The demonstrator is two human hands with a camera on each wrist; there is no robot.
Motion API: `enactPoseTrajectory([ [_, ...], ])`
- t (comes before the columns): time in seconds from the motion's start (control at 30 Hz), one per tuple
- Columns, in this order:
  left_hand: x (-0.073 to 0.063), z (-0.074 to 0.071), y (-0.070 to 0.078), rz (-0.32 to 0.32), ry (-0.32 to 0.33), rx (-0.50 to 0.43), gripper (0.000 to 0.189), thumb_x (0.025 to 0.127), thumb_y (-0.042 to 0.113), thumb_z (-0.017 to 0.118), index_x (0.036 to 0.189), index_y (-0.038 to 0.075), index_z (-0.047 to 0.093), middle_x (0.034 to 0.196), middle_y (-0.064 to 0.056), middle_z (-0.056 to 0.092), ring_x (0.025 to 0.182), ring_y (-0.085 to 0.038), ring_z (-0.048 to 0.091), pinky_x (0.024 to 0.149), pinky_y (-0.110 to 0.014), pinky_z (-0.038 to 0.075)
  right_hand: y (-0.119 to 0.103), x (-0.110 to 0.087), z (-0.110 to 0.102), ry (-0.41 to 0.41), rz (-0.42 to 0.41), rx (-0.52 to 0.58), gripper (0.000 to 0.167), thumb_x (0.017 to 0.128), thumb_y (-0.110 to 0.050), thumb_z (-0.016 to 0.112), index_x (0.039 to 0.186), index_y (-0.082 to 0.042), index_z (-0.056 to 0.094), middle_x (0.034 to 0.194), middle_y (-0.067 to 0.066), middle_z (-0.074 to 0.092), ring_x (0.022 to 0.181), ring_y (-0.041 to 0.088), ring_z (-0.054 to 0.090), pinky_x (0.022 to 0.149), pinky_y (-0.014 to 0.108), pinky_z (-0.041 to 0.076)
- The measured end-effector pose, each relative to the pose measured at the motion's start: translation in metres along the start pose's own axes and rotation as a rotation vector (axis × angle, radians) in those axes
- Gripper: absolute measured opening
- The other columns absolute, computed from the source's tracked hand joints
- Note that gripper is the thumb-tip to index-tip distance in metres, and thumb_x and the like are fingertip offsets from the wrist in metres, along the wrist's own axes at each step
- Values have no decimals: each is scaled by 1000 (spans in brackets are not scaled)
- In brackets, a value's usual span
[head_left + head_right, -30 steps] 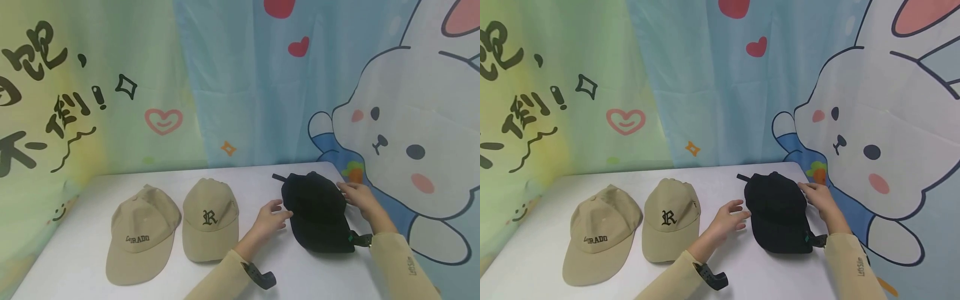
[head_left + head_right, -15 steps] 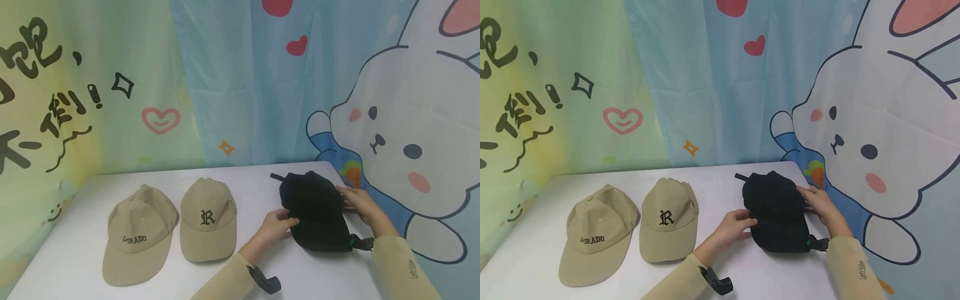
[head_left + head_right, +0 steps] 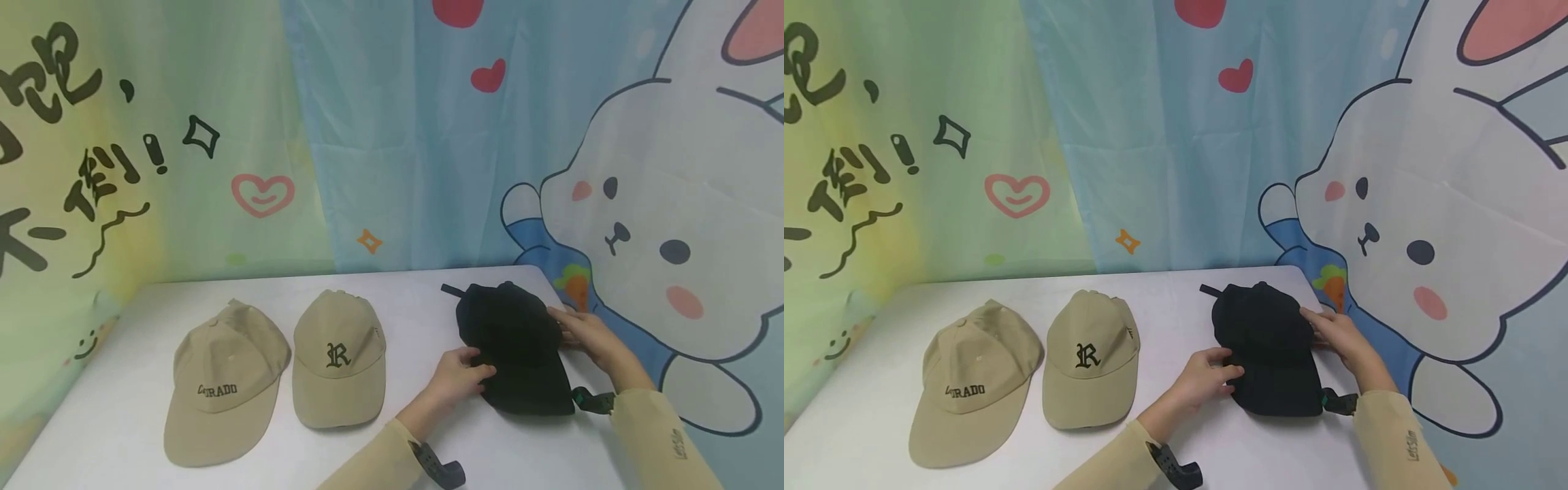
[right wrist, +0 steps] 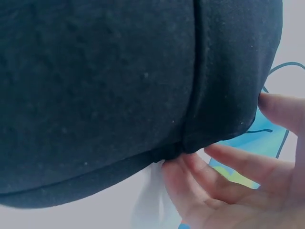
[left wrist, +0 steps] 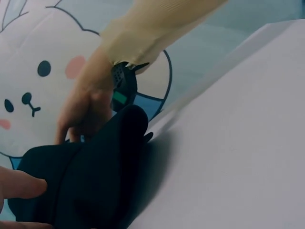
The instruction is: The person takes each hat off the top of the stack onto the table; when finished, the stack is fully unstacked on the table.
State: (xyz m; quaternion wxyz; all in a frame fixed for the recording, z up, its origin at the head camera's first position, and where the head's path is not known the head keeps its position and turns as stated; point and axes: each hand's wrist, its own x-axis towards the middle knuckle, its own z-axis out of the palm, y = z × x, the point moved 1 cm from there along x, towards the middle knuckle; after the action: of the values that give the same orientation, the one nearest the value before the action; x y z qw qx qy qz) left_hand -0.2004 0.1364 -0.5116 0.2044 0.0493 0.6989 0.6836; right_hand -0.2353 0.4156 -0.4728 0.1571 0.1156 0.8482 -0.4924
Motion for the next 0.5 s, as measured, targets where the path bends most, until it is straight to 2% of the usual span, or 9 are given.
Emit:
enactPoseTrajectory([
  [0.17, -4, 4, 1, 1, 21, 82, 52, 84, 13, 75, 131, -2, 58, 127, -20, 58, 67, -26, 69, 65, -34, 60, 0, -3, -2, -30, 19, 16, 101, 99, -61, 44, 147, 20, 9, 144, 40, 35, 131, 48, 42, 107, 56, 38],
  [0.23, -7, 3, 2, -6, 19, 91, 51, 85, 14, 75, 130, -2, 58, 121, -19, 59, 68, -24, 68, 65, -35, 60, 0, -2, -2, -32, 19, 15, 101, 98, -61, 45, 148, 19, 8, 144, 40, 35, 130, 48, 43, 107, 56, 38],
  [0.5, -11, -1, 1, -79, -12, -33, 47, 87, 12, 73, 129, 0, 54, 111, -12, 58, 81, -23, 68, 69, -39, 61, 0, -1, 0, -37, 18, 39, 102, 98, -60, 48, 149, 17, 5, 148, 39, 29, 135, 49, 36, 110, 56, 33],
])
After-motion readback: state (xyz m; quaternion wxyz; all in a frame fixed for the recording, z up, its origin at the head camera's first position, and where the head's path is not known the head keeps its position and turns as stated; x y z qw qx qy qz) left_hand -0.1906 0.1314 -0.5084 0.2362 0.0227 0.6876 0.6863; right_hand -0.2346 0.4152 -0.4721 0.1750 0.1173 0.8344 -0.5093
